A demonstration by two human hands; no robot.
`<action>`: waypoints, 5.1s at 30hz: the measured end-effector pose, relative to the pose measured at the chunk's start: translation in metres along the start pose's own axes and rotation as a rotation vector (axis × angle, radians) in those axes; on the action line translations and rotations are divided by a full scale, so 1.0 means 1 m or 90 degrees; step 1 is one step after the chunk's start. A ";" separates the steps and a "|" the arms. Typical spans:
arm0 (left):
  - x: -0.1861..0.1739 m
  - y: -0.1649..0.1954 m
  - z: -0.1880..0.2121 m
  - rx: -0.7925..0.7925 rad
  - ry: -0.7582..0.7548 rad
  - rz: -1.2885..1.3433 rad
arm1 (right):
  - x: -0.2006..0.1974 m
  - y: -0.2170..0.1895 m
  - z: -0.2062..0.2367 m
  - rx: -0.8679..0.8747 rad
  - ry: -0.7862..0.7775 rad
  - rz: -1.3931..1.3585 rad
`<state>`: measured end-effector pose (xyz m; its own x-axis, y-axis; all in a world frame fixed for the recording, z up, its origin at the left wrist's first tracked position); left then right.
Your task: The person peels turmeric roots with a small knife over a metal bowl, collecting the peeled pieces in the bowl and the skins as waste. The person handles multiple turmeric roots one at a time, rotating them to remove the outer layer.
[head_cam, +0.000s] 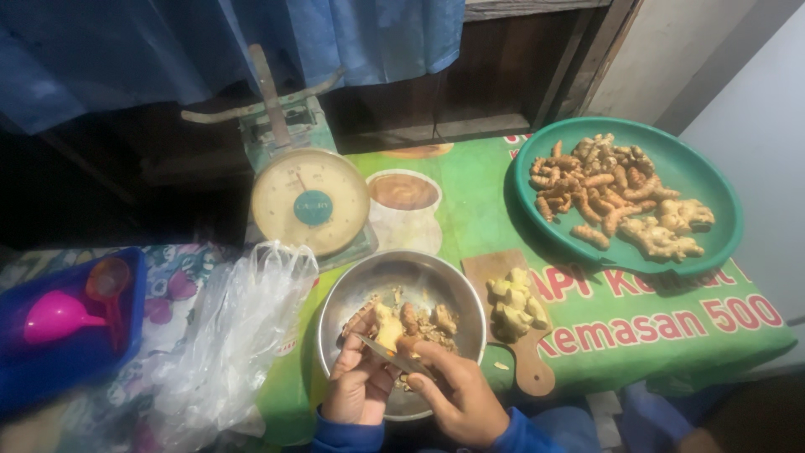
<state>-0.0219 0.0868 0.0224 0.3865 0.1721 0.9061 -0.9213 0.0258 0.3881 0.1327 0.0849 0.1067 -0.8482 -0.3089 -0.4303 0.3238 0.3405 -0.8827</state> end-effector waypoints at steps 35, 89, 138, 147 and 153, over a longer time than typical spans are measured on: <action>0.003 0.003 0.009 0.069 -0.031 -0.098 | -0.010 -0.001 -0.002 -0.062 0.000 -0.007; 0.029 0.007 0.020 0.212 0.010 -0.311 | -0.004 0.018 -0.006 0.085 -0.009 -0.156; 0.026 0.009 0.023 -0.085 -0.050 -0.183 | -0.023 -0.031 0.006 -0.124 -0.205 -0.041; 0.019 -0.003 0.023 -0.099 -0.072 -0.092 | -0.015 -0.024 0.003 -0.065 -0.185 -0.029; 0.037 -0.007 0.021 -0.110 -0.151 -0.097 | -0.015 -0.010 0.005 -0.084 -0.174 -0.029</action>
<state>-0.0006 0.0722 0.0568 0.5007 -0.0797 0.8620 -0.8382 0.2043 0.5057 0.1448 0.0816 0.1211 -0.7111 -0.5474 -0.4412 0.2156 0.4275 -0.8779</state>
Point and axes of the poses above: each hand's wrist, its own z-axis away from the middle knuckle, its own x-axis out of the palm, y = z × x, the point moved 8 cm from there along -z, towards the middle knuckle, and after that the axes turned 6 degrees about z, right-handed, at the moved point
